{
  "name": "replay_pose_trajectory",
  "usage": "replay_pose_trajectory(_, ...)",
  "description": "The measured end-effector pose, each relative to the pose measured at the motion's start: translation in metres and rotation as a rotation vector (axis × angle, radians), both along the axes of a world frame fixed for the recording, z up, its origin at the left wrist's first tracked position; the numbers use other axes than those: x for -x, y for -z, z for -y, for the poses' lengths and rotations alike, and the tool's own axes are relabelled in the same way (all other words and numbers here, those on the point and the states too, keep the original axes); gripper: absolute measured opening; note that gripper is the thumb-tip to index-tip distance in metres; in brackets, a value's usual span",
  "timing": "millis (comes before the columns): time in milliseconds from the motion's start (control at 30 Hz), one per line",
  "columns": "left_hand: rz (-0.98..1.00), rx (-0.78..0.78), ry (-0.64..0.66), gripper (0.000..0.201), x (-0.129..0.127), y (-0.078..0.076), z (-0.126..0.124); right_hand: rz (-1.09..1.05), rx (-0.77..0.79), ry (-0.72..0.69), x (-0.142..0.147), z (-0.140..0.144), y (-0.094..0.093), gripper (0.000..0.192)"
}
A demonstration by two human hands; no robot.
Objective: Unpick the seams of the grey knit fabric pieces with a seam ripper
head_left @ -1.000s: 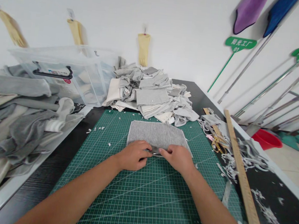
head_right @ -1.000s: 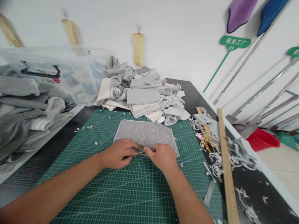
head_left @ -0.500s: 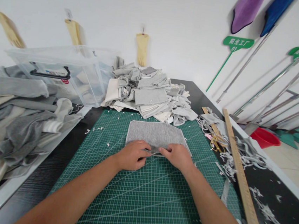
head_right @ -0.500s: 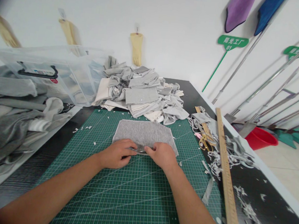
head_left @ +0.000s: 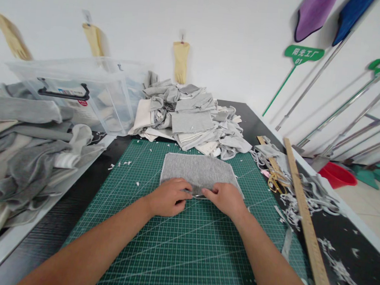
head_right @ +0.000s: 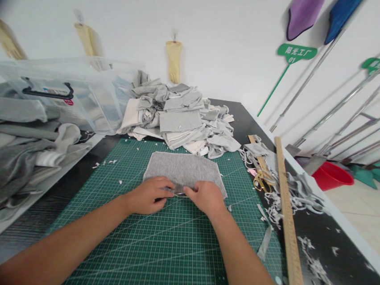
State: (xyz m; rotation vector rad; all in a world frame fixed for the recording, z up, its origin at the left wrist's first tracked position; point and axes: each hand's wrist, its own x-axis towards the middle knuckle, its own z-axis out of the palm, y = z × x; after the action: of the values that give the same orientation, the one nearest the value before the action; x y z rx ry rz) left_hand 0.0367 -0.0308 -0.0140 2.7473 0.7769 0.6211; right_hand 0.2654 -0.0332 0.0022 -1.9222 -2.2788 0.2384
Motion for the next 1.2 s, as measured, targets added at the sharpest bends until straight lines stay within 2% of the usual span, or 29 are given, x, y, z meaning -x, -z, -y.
replay_pose_trajectory(1200, -0.024, -0.004, 0.001, 0.034, 0.0001, 0.0002, -0.0003, 0.007, 0.008, -0.011, -0.0030, -0.0015, 0.0007, 0.052)
